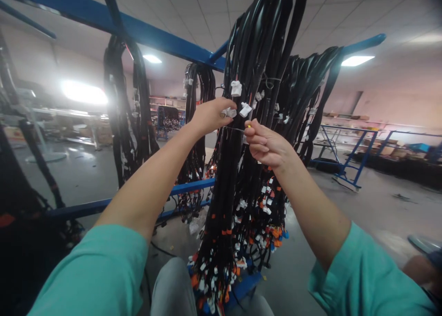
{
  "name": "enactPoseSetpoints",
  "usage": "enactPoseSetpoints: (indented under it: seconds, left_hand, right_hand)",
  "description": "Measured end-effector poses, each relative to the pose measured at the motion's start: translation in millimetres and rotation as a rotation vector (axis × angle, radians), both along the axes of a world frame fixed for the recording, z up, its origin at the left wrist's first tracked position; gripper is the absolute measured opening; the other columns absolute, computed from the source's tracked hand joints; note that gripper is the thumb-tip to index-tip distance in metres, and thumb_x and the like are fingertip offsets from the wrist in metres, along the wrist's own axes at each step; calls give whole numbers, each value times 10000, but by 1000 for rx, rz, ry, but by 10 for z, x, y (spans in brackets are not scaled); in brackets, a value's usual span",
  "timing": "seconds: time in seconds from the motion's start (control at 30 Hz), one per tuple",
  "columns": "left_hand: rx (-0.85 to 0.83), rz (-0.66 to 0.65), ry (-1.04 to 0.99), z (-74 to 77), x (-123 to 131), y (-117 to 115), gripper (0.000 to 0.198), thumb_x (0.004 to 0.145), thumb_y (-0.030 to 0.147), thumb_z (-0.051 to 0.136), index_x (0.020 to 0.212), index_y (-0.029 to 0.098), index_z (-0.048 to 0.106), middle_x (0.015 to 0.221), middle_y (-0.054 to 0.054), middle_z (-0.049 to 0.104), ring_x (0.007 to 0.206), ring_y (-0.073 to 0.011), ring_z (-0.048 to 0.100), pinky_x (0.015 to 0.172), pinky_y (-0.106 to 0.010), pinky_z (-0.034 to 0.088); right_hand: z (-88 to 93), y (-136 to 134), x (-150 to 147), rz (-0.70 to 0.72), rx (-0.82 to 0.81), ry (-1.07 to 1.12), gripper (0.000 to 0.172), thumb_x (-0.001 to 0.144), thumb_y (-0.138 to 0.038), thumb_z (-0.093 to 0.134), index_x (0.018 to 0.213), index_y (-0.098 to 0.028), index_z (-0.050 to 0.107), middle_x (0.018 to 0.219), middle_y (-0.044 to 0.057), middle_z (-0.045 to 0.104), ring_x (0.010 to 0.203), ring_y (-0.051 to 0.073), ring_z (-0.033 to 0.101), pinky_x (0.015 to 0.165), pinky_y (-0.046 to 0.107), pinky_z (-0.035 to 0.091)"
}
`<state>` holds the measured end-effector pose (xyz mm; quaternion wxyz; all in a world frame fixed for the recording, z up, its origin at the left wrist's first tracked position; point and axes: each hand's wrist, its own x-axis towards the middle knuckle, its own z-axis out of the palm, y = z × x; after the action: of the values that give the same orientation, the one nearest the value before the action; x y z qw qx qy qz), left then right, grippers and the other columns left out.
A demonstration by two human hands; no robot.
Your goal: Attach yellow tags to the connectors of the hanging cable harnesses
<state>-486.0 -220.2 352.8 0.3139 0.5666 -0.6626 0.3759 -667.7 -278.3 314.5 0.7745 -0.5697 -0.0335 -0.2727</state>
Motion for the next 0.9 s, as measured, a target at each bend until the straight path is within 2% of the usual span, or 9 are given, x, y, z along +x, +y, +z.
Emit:
enactPoseSetpoints:
  seconds: [0.13,0.3,0.43,0.53,0.73,0.9]
  left_hand:
    - [-22,-29,68,-17,-32,-1,340,734,240,580,1073,266,580,1092,2,633,956,-179,592,834,-295,450]
    - [-46,-77,127,-16,-58,-1,320,739,258,593,1056,264,553,925,4,655,782,-160,587,732,-291,459]
    - [-29,-114,154,-7,-76,6,247,775,250,549,1021,241,567,983,-7,647,875,-168,587,812,-306,455]
    - [-36,-160,142,-2,-75,10,228,790,238,530,1014,224,572,1058,-15,634,989,-180,574,891,-321,436]
    - [-69,-194,146,1,-93,4,207,792,217,542,995,201,578,1070,-18,642,1035,-187,568,932,-332,428]
    - [-112,-194,157,-8,-147,-21,188,824,291,526,989,218,576,1058,-8,649,1015,-189,573,912,-332,442]
  right_hand:
    - [53,-42,20,-8,-68,-2,94,857,-179,546,782,-148,499,577,-83,475,344,-24,244,292,71,149]
    - [135,-120,59,-116,-154,-25,90,847,-168,551,790,-148,483,584,-83,497,333,-24,231,286,85,142]
    - [190,-188,121,-248,-332,-132,255,789,-313,654,750,-168,449,614,-90,510,342,-25,259,300,113,145]
    - [236,-204,163,-350,-413,-176,291,780,-387,651,752,-175,453,608,-87,507,354,-16,275,312,131,149]
    - [331,-125,219,-398,-465,-205,269,769,-345,670,747,-177,461,606,-75,506,369,-9,283,324,149,148]
    - [391,-125,275,-415,-488,-218,261,766,-315,678,756,-185,451,603,-74,514,378,-5,302,327,140,146]
